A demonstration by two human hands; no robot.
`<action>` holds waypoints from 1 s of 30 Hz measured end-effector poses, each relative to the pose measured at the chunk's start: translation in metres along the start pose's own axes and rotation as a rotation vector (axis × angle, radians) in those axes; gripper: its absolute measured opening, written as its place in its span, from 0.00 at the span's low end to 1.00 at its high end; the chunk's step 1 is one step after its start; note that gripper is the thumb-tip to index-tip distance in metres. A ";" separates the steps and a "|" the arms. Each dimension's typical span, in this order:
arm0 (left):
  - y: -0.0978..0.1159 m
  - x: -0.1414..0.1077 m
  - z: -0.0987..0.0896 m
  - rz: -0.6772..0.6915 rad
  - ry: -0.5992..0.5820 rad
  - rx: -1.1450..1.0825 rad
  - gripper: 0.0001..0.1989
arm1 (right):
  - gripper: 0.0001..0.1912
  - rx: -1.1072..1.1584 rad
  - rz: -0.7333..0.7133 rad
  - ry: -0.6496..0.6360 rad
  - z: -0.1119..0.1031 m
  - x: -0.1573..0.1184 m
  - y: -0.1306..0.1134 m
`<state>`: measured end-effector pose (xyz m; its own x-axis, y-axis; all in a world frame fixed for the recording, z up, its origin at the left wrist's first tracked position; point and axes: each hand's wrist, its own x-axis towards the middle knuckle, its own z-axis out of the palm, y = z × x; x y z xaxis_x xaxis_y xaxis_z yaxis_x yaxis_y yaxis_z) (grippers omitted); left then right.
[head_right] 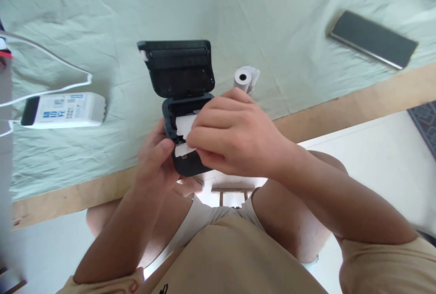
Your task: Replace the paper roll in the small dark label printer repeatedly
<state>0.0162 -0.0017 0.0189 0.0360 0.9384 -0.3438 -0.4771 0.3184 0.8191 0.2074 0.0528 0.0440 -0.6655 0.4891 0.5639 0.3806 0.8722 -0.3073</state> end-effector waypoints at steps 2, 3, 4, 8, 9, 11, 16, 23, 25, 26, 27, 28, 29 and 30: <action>0.000 0.001 0.000 -0.005 -0.036 0.037 0.27 | 0.07 0.043 -0.028 -0.063 0.001 -0.002 0.000; 0.001 0.002 0.000 -0.008 -0.045 0.056 0.27 | 0.06 0.065 -0.037 -0.075 0.000 -0.003 -0.001; 0.001 0.002 0.001 -0.005 -0.047 0.073 0.28 | 0.05 0.088 -0.042 -0.070 0.000 -0.003 -0.001; 0.004 0.002 0.005 -0.019 -0.022 0.113 0.31 | 0.03 0.114 0.081 0.152 -0.003 -0.003 0.001; 0.005 0.001 0.006 -0.030 -0.014 0.116 0.32 | 0.06 0.099 0.141 0.237 -0.004 -0.003 0.004; 0.006 0.000 0.006 -0.059 -0.004 0.121 0.33 | 0.15 0.091 0.250 0.327 -0.002 -0.004 0.010; 0.005 0.001 0.004 -0.081 0.021 0.098 0.39 | 0.28 0.273 0.389 0.214 0.003 -0.008 0.028; 0.005 -0.001 0.005 -0.058 0.005 0.087 0.32 | 0.28 0.356 0.447 0.240 0.005 -0.007 0.030; 0.007 -0.003 0.007 -0.087 0.014 0.102 0.32 | 0.27 0.316 0.419 0.240 0.005 -0.006 0.029; 0.008 -0.004 0.007 -0.100 0.022 0.112 0.33 | 0.24 0.267 0.393 0.262 0.004 -0.006 0.028; 0.009 -0.004 0.008 -0.103 0.030 0.119 0.32 | 0.20 0.206 0.354 0.287 0.004 -0.006 0.028; 0.009 -0.005 0.008 -0.096 0.037 0.119 0.32 | 0.16 0.139 0.305 0.312 0.004 -0.005 0.027; 0.009 -0.005 0.009 -0.080 0.047 0.115 0.31 | 0.11 0.075 0.254 0.316 0.003 -0.005 0.027; 0.008 -0.005 0.008 -0.063 0.056 0.106 0.31 | 0.07 0.029 0.201 0.303 0.003 -0.006 0.027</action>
<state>0.0194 -0.0026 0.0314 0.0130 0.9080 -0.4189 -0.3800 0.3920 0.8378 0.2194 0.0732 0.0302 -0.3572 0.6294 0.6901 0.4637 0.7609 -0.4540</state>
